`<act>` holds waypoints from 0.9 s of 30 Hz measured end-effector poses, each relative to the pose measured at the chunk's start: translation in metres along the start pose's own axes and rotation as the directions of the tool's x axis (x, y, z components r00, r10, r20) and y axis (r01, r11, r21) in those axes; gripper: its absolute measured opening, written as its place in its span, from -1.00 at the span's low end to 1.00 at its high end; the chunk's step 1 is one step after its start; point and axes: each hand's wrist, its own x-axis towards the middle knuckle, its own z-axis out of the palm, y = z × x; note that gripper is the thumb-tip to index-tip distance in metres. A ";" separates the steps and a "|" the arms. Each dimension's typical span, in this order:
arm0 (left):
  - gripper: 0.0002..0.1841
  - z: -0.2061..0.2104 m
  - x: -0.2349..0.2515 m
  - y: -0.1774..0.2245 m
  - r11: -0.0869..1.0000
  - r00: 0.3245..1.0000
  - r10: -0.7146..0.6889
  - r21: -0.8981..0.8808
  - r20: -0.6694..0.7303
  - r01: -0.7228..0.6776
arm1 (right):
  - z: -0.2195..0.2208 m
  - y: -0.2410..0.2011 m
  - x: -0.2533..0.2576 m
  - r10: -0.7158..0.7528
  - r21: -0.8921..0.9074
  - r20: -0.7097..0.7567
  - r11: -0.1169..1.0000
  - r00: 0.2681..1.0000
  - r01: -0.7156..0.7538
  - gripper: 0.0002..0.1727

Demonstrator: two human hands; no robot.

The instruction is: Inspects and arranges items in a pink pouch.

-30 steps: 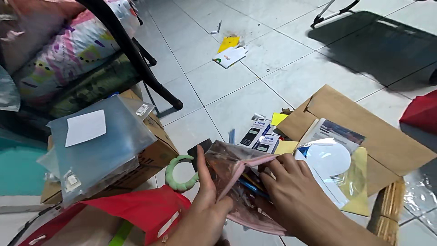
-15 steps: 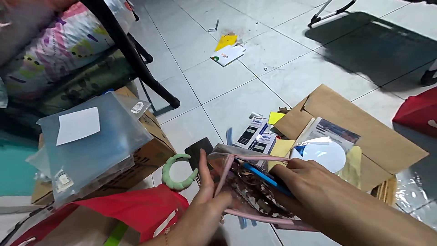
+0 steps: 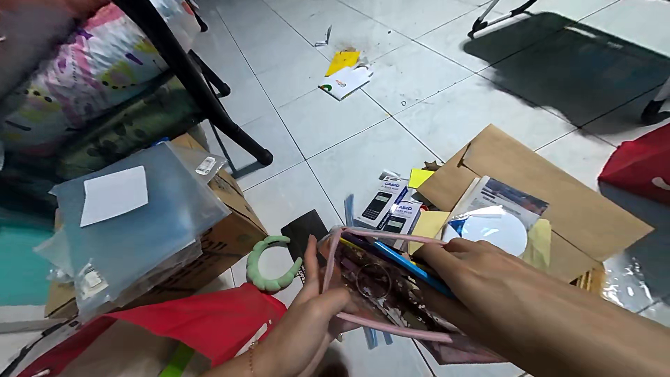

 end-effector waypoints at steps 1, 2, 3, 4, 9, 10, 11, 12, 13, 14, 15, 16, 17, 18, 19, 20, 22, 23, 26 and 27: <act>-0.04 0.000 0.000 0.000 1.000 1.000 0.000 0.001 -0.002 0.000 | 0.001 0.001 0.000 -0.011 -0.002 -0.004 1.000 1.000 0.011 -0.79; -0.03 0.000 0.001 0.000 1.000 1.000 -0.001 0.002 -0.003 0.001 | 0.002 0.002 0.000 -0.023 -0.002 -0.009 1.000 1.000 0.023 -0.79; -0.04 0.000 0.001 0.000 1.000 1.000 0.000 0.004 -0.006 0.000 | 0.003 0.002 0.000 -0.034 0.003 -0.015 0.999 0.999 0.034 -0.78; -0.03 0.000 0.001 0.000 1.000 1.000 0.003 0.005 -0.009 -0.003 | 0.004 0.002 0.000 -0.043 0.000 -0.022 0.999 0.999 0.043 -0.76; 0.03 0.000 0.001 -0.002 0.999 0.999 0.043 0.024 -0.004 -0.043 | 0.005 0.000 -0.001 -0.034 -0.005 -0.052 0.999 0.998 0.033 -0.78; 0.04 -0.001 0.001 -0.002 0.998 0.999 0.052 0.036 -0.003 -0.052 | 0.006 0.000 -0.002 -0.032 -0.001 -0.053 1.000 0.998 0.032 -0.80; 0.07 -0.001 0.001 -0.004 0.996 0.998 0.067 0.055 0.002 -0.067 | 0.007 0.000 -0.002 -0.035 -0.010 -0.070 0.999 0.997 0.035 -0.82; 0.09 -0.003 0.002 -0.005 0.994 0.996 0.083 0.075 0.011 -0.084 | 0.007 -0.001 -0.003 -0.033 -0.011 -0.074 0.999 0.997 0.032 -0.83; 0.12 -0.004 0.002 -0.007 0.990 0.995 0.102 0.092 0.017 -0.103 | 0.008 -0.001 -0.004 -0.034 -0.019 -0.091 0.999 0.995 0.032 -0.83; 0.15 -0.004 0.003 -0.008 0.987 0.993 0.118 0.107 0.021 -0.120 | 0.010 0.000 -0.004 -0.037 -0.024 -0.111 0.999 0.993 0.034 -0.81; 0.16 -0.005 0.003 -0.009 0.984 0.991 0.132 0.119 0.025 -0.134 | 0.011 0.000 -0.005 -0.043 -0.025 -0.135 0.999 0.990 0.040 -0.78; 0.17 -0.005 0.003 -0.010 0.982 0.989 0.146 0.120 0.029 -0.148 | 0.011 0.000 -0.006 -0.042 -0.009 -0.154 0.999 0.987 0.041 -0.76; 0.17 -0.005 0.003 -0.011 0.981 0.987 0.156 0.115 0.027 -0.158 | 0.011 0.000 -0.006 -0.039 0.006 -0.173 0.999 0.984 0.040 -0.72; 0.18 -0.005 0.003 -0.011 0.980 0.986 0.164 0.112 0.023 -0.165 | 0.010 0.000 -0.006 -0.035 0.022 -0.187 0.999 0.982 0.039 -0.68; 0.18 -0.004 0.003 -0.012 0.980 0.986 0.168 0.110 0.014 -0.168 | 0.009 0.000 -0.005 -0.032 0.026 -0.201 0.999 0.979 0.038 -0.66; 0.18 -0.004 0.003 -0.012 0.981 0.986 0.164 0.100 0.006 -0.164 | 0.008 0.000 -0.006 -0.026 0.029 -0.205 0.999 0.978 0.033 -0.65; 0.18 -0.004 0.002 -0.012 0.983 0.988 0.158 0.092 0.002 -0.157 | 0.008 -0.003 -0.007 -0.018 0.017 -0.222 1.000 0.975 0.022 -0.69; 0.18 -0.004 0.002 -0.013 0.984 0.988 0.156 0.091 0.006 -0.156 | 0.009 -0.004 -0.007 -0.021 0.006 -0.235 1.000 0.972 0.023 -0.71; 0.15 -0.003 0.001 -0.013 0.984 0.987 0.158 0.085 0.019 -0.159 | 0.011 -0.005 -0.008 -0.042 -0.009 -0.236 0.999 0.971 0.041 -0.77; 0.12 -0.002 0.000 -0.013 0.984 0.987 0.158 0.086 0.017 -0.159 | 0.011 -0.005 -0.009 -0.036 0.000 -0.226 0.999 0.974 0.037 -0.80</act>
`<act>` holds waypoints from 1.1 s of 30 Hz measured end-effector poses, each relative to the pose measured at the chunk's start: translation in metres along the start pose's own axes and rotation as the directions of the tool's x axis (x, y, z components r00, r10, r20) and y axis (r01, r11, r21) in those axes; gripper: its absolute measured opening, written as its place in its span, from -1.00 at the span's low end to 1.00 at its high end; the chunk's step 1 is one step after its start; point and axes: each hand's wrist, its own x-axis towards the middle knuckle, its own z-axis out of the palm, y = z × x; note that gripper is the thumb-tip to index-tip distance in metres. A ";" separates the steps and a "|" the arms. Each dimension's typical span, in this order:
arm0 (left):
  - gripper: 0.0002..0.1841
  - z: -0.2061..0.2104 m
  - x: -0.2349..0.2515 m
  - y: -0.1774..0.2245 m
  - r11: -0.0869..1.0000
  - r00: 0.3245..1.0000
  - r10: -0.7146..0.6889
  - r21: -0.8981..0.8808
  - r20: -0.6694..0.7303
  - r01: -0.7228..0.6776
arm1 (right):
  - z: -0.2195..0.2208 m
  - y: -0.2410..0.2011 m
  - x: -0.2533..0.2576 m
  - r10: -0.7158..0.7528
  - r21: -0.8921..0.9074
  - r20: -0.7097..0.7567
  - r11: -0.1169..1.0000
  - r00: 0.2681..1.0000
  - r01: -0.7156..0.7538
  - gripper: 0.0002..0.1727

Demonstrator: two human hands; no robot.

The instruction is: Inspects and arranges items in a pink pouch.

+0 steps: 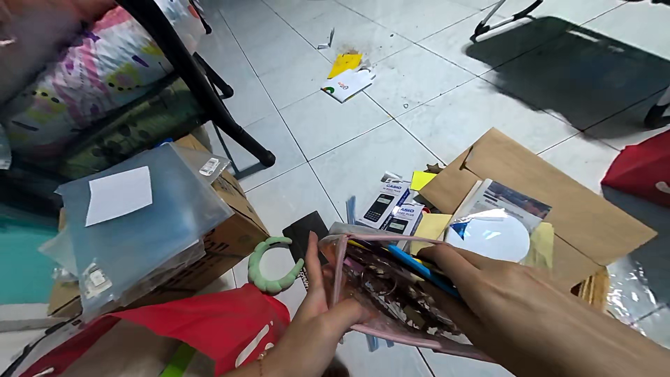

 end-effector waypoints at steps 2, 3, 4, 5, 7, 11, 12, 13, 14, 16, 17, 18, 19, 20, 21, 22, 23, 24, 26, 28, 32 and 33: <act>0.03 0.002 -0.001 0.001 1.000 1.000 -0.003 -0.012 -0.011 0.003 | 0.000 -0.002 0.001 0.022 0.020 -0.005 1.000 1.000 -0.022 -0.84; 0.02 0.002 -0.001 0.001 1.000 1.000 0.001 -0.022 -0.016 -0.002 | 0.001 -0.003 0.001 0.029 0.029 -0.020 0.999 0.999 -0.028 -0.82; 0.02 0.002 0.000 0.000 0.999 1.000 0.010 -0.031 -0.019 -0.010 | 0.001 -0.003 0.002 0.028 0.035 -0.036 0.999 0.999 -0.027 -0.79; 0.02 0.001 0.001 -0.001 0.999 1.000 0.020 -0.032 -0.019 -0.021 | 0.001 -0.003 0.002 0.023 0.038 -0.048 0.999 0.999 -0.021 -0.77; 0.05 0.000 0.001 -0.002 0.999 0.999 0.034 -0.024 -0.011 -0.034 | 0.001 -0.002 0.003 0.016 0.042 -0.067 0.999 0.998 -0.013 -0.73; 0.09 0.000 -0.001 -0.002 0.999 0.999 0.050 0.010 -0.016 -0.050 | 0.002 -0.002 0.003 0.010 0.051 -0.071 0.999 0.997 -0.007 -0.76; 0.09 0.000 -0.002 -0.002 0.998 0.998 0.053 0.017 -0.016 -0.052 | 0.002 -0.001 0.002 0.012 0.056 -0.067 0.998 0.998 -0.009 -0.75; 0.09 0.001 -0.002 -0.002 0.998 0.998 0.054 0.022 -0.018 -0.054 | 0.002 0.000 0.002 0.013 0.061 -0.062 0.998 0.998 -0.010 -0.75; 0.10 0.001 -0.002 -0.002 0.998 0.998 0.054 0.022 -0.024 -0.053 | 0.002 0.000 0.001 0.011 0.063 -0.055 0.998 0.998 -0.008 -0.73; 0.09 0.001 -0.002 -0.002 0.999 0.998 0.050 0.018 -0.024 -0.050 | 0.004 -0.001 0.001 -0.008 0.069 -0.037 0.998 0.999 0.011 -0.71; 0.08 0.001 -0.002 -0.002 0.999 0.999 0.048 0.013 -0.023 -0.048 | 0.005 -0.002 0.000 -0.023 0.069 -0.026 0.997 0.999 0.024 -0.71; 0.06 0.001 -0.001 -0.002 0.999 0.999 0.044 0.006 -0.024 -0.044 | 0.007 -0.003 0.000 -0.037 0.068 -0.023 0.997 0.999 0.039 -0.72; 0.05 0.001 -0.001 -0.002 0.999 0.999 0.037 -0.003 -0.022 -0.037 | 0.008 -0.004 0.000 -0.047 0.065 -0.024 0.997 0.999 0.049 -0.74; 0.04 0.001 0.000 -0.002 0.999 0.999 0.032 -0.008 -0.019 -0.032 | 0.009 -0.004 0.000 -0.050 0.058 -0.030 0.997 0.998 0.052 -0.76; 0.03 0.002 0.000 -0.002 0.999 0.999 0.031 -0.007 -0.019 -0.031 | 0.009 -0.005 0.000 -0.041 0.060 -0.029 0.997 0.999 0.043 -0.77; 0.05 0.002 -0.001 -0.002 1.000 0.999 0.028 -0.011 -0.024 -0.029 | 0.009 -0.005 0.000 -0.026 0.062 -0.027 0.998 0.999 0.027 -0.77; 0.07 0.001 -0.001 -0.002 0.999 0.999 0.030 -0.016 -0.024 -0.030 | 0.008 -0.005 0.001 -0.005 0.074 -0.023 0.997 1.000 0.007 -0.77; 0.08 0.001 -0.001 -0.003 0.999 0.999 0.034 -0.018 -0.021 -0.035 | 0.007 -0.006 0.001 0.012 0.087 -0.023 0.996 1.000 -0.010 -0.74; 0.07 0.001 -0.001 -0.003 0.999 0.999 0.044 -0.024 -0.023 -0.045 | 0.007 -0.006 0.002 0.019 0.102 -0.040 0.995 0.999 -0.015 -0.70; 0.07 0.001 -0.001 -0.003 0.999 0.999 0.046 -0.021 -0.023 -0.046 | 0.007 -0.007 0.002 0.044 0.137 -0.014 0.990 0.999 -0.042 -0.68; 0.00 0.002 0.000 -0.001 0.999 1.000 0.024 -0.036 -0.013 -0.024 | 0.008 -0.008 0.002 0.036 0.114 0.046 0.993 0.998 -0.041 -0.61; 0.00 0.002 0.000 0.000 0.999 1.000 0.024 -0.032 -0.009 -0.024 | 0.007 -0.010 0.002 0.038 0.116 0.086 0.992 0.996 -0.048 -0.64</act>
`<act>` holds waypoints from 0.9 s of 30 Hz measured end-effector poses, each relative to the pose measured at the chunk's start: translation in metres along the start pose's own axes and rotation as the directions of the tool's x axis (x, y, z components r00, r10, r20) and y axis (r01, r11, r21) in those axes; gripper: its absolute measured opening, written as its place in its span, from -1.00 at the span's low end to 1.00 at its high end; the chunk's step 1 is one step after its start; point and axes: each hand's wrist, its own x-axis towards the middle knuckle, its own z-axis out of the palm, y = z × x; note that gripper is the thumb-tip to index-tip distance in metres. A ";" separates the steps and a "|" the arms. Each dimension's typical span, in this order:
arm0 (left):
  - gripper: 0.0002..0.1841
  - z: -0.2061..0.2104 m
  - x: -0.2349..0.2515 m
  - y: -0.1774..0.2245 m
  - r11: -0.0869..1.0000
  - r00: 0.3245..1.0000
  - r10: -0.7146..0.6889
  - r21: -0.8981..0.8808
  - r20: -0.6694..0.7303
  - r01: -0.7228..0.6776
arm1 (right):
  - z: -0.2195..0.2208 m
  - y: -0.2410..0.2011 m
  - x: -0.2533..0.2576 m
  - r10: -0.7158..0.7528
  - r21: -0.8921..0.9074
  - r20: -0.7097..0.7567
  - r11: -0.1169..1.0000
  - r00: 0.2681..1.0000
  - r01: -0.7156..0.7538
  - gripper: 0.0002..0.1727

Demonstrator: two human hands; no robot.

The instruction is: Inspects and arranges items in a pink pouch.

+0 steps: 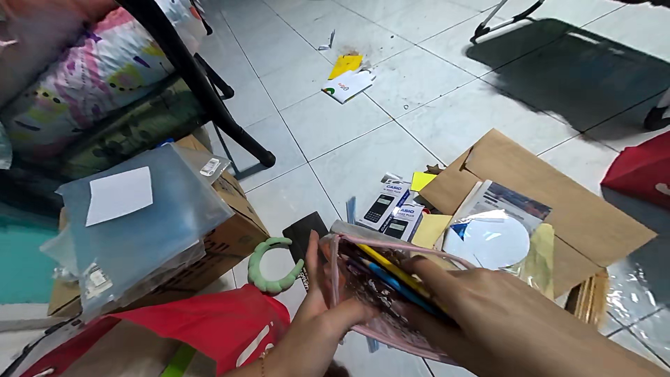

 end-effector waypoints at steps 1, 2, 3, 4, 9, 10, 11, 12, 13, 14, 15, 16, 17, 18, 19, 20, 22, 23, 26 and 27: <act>-0.01 0.000 0.000 0.000 1.000 1.000 0.003 0.001 0.004 -0.003 | 0.000 -0.002 0.000 0.009 0.002 0.036 1.000 0.999 -0.009 -0.67; 0.01 0.000 0.000 0.000 1.000 1.000 0.004 0.010 0.002 -0.004 | 0.002 -0.004 0.001 0.011 -0.006 0.049 1.000 0.999 -0.010 -0.68; 0.02 0.000 0.000 0.000 1.000 1.000 0.008 0.017 -0.003 -0.008 | 0.004 -0.005 0.002 0.011 -0.021 0.049 1.000 0.999 -0.010 -0.69; 0.03 0.000 0.001 -0.001 1.000 1.000 0.014 0.018 -0.003 -0.014 | 0.007 -0.006 0.003 0.008 -0.034 0.035 0.999 0.999 -0.006 -0.69; 0.06 0.000 0.001 0.000 1.000 1.000 0.003 0.004 0.013 -0.003 | 0.015 -0.016 0.011 0.057 -0.194 -0.007 0.979 0.998 -0.058 -0.60; 0.06 0.000 0.001 -0.001 1.000 1.000 0.002 0.004 0.005 -0.002 | 0.017 -0.018 0.012 0.071 -0.231 -0.002 0.971 0.998 -0.069 -0.59; 0.06 0.000 0.002 -0.001 1.000 1.000 0.001 0.004 -0.005 -0.001 | 0.018 -0.019 0.014 0.083 -0.258 0.006 0.963 0.997 -0.079 -0.61; 0.06 0.000 0.002 -0.001 1.000 1.000 -0.003 0.004 -0.014 0.003 | 0.020 -0.019 0.016 0.093 -0.272 0.009 0.958 0.996 -0.087 -0.65; 0.08 0.000 0.003 -0.001 1.000 1.000 -0.005 0.008 -0.019 0.005 | 0.023 -0.018 0.017 0.090 -0.284 0.002 0.955 0.996 -0.086 -0.69; 0.10 -0.001 0.003 -0.001 1.000 1.000 -0.005 0.019 -0.017 0.005 | 0.025 -0.017 0.017 0.087 -0.283 -0.003 0.955 0.996 -0.084 -0.71; 0.13 -0.002 0.003 -0.001 1.000 1.000 -0.004 0.029 -0.014 0.005 | 0.026 -0.016 0.017 0.083 -0.266 -0.013 0.961 0.996 -0.083 -0.73; 0.15 -0.002 0.003 -0.001 0.999 1.000 -0.005 0.034 -0.015 0.005 | 0.026 -0.014 0.017 0.081 -0.225 -0.029 0.971 0.996 -0.085 -0.75; 0.13 -0.002 0.003 0.000 0.999 1.000 -0.009 0.032 -0.024 0.010 | 0.025 -0.012 0.017 0.073 -0.175 -0.058 0.981 0.996 -0.082 -0.78; 0.09 -0.001 0.003 0.001 1.000 0.999 -0.020 0.021 -0.040 0.020 | 0.025 -0.009 0.017 0.051 -0.133 -0.107 0.989 0.993 -0.066 -0.81; 0.07 -0.001 0.003 0.002 0.999 0.998 -0.033 0.008 -0.048 0.034 | 0.024 -0.006 0.016 0.044 -0.084 -0.135 0.995 0.990 -0.056 -0.81; 0.05 0.000 0.002 0.003 0.999 0.998 -0.040 0.001 -0.052 0.041 | 0.022 -0.004 0.016 0.044 -0.041 -0.142 0.998 0.989 -0.050 -0.80; 0.00 0.000 0.002 0.004 0.999 0.997 -0.049 -0.012 -0.058 0.048 | 0.020 -0.001 0.017 -0.001 0.015 -0.161 1.000 0.987 0.003 -0.70; -0.09 -0.001 0.002 0.006 0.998 0.996 -0.061 -0.026 -0.066 0.060 | 0.017 0.000 0.017 -0.044 0.033 -0.168 0.998 0.985 0.050 -0.59; -0.73 -0.013 0.009 0.018 0.985 0.979 -0.164 -0.072 -0.124 0.156 | -0.004 0.000 0.017 -0.155 0.099 -0.303 0.976 0.940 0.192 -0.51; -0.78 -0.020 0.011 0.023 0.978 0.970 -0.204 -0.080 -0.135 0.194 | -0.015 0.002 0.016 -0.135 0.171 -0.362 0.963 0.922 0.208 -0.57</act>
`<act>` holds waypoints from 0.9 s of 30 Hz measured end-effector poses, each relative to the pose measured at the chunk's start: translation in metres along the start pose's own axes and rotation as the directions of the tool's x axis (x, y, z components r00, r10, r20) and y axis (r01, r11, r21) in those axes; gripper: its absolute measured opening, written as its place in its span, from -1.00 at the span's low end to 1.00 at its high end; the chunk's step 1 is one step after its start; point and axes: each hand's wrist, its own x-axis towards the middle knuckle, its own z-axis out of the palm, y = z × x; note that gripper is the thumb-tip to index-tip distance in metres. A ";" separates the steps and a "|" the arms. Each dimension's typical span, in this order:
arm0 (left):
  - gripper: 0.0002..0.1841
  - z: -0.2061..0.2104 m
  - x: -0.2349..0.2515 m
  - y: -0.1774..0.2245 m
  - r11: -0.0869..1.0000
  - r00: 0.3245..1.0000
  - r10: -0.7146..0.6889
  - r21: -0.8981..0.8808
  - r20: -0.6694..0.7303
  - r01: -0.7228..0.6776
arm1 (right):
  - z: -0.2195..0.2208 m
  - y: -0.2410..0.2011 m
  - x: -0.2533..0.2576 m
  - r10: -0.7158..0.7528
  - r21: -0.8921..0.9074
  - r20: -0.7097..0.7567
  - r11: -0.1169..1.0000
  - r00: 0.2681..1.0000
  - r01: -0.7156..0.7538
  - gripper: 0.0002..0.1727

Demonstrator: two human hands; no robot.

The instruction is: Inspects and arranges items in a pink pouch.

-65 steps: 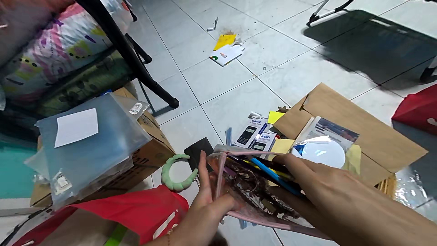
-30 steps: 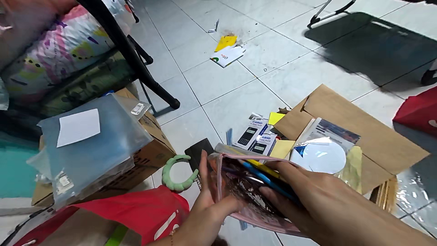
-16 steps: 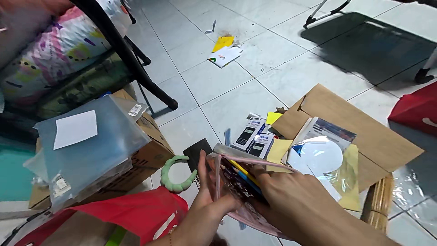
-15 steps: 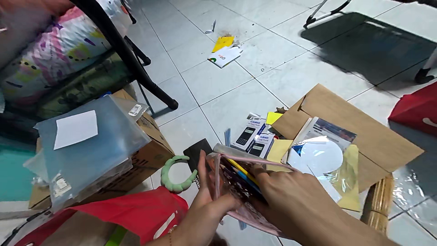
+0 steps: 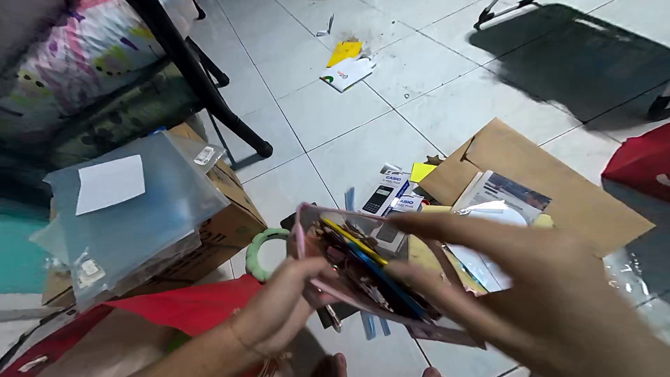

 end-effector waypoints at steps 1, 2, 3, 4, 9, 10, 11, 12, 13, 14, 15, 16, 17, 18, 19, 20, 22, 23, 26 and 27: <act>-0.78 -0.006 0.001 0.006 1.000 0.999 -0.024 0.006 -0.034 0.025 | -0.009 0.002 0.002 0.053 0.113 -0.067 0.993 0.996 -0.045 -0.63; -0.77 -0.011 0.002 0.012 0.999 0.997 -0.028 0.014 -0.077 0.029 | -0.012 0.007 0.002 0.143 0.242 -0.138 0.964 0.980 -0.107 -0.68; -0.76 -0.016 0.003 0.017 1.000 0.993 -0.018 0.022 -0.117 0.021 | -0.008 0.012 0.001 0.268 0.363 -0.206 0.914 0.941 -0.181 -0.73; -0.76 -0.021 0.004 0.022 1.000 0.989 -0.005 0.026 -0.149 0.009 | 0.005 0.020 -0.002 0.400 0.441 -0.236 0.856 0.886 -0.269 -0.73; -0.78 -0.043 0.006 0.032 0.998 0.963 0.066 0.013 -0.260 -0.065 | 0.184 0.060 -0.067 0.603 0.079 0.484 0.692 0.634 -0.718 -0.55; -0.78 -0.046 0.007 0.032 0.997 0.959 0.071 0.013 -0.273 -0.070 | 0.219 0.058 -0.082 0.575 -0.053 0.648 0.688 0.500 -0.723 -0.44; -0.77 -0.048 0.008 0.032 0.998 0.957 0.070 0.012 -0.282 -0.069 | 0.247 0.052 -0.093 0.554 -0.154 0.740 0.690 0.380 -0.707 -0.35; -0.77 -0.050 0.008 0.032 0.998 0.953 0.066 0.014 -0.294 -0.065 | 0.267 0.045 -0.102 0.542 -0.218 0.784 0.696 0.303 -0.684 -0.31; -0.78 -0.052 0.007 0.031 0.998 0.949 0.067 0.021 -0.308 -0.063 | 0.281 0.040 -0.108 0.538 -0.266 0.805 0.705 0.251 -0.658 -0.32; -0.78 -0.055 0.006 0.029 0.997 0.948 0.072 0.026 -0.309 -0.067 | 0.288 0.036 -0.111 0.537 -0.294 0.810 0.718 0.234 -0.631 -0.38; -0.79 -0.059 0.005 0.028 0.997 0.948 0.079 0.028 -0.309 -0.074 | 0.288 0.035 -0.109 0.535 -0.298 0.813 0.722 0.230 -0.624 -0.44; -0.80 -0.064 0.004 0.027 0.996 0.948 0.084 0.035 -0.307 -0.077 | 0.280 0.038 -0.105 0.535 -0.273 0.810 0.708 0.242 -0.651 -0.46; -0.80 -0.068 0.002 0.025 0.996 0.949 0.085 0.040 -0.304 -0.076 | 0.267 0.043 -0.101 0.548 -0.210 0.782 0.679 0.297 -0.703 -0.49; -0.80 -0.072 0.000 0.024 0.997 0.951 0.080 0.044 -0.300 -0.070 | 0.251 0.051 -0.095 0.576 -0.109 0.715 0.652 0.396 -0.750 -0.51; -0.80 -0.073 -0.001 0.024 0.997 0.952 0.072 0.048 -0.298 -0.060 | 0.230 0.058 -0.084 0.612 0.006 0.612 0.630 0.501 -0.777 -0.55; -0.81 -0.074 -0.002 0.023 0.997 0.953 0.062 0.054 -0.297 -0.048 | 0.206 0.062 -0.071 0.645 0.123 0.489 0.615 0.587 -0.779 -0.58; -0.81 -0.074 -0.001 0.018 0.998 0.955 0.038 0.067 -0.294 -0.019 | 0.159 0.059 -0.049 0.673 0.343 0.212 0.628 0.709 -0.699 -0.61; -0.80 -0.072 0.000 0.015 0.997 0.957 0.026 0.072 -0.289 -0.005 | 0.140 0.051 -0.040 0.639 0.399 0.045 0.693 0.768 -0.600 -0.63; -0.78 -0.059 0.002 0.013 0.994 0.966 -0.004 0.103 -0.257 0.032 | 0.094 0.014 -0.020 0.310 0.321 -0.300 0.923 0.902 -0.210 -0.68; -0.78 -0.053 0.001 0.014 0.993 0.966 -0.009 0.110 -0.257 0.039 | 0.088 0.001 -0.017 0.189 0.230 -0.309 0.966 0.932 -0.120 -0.68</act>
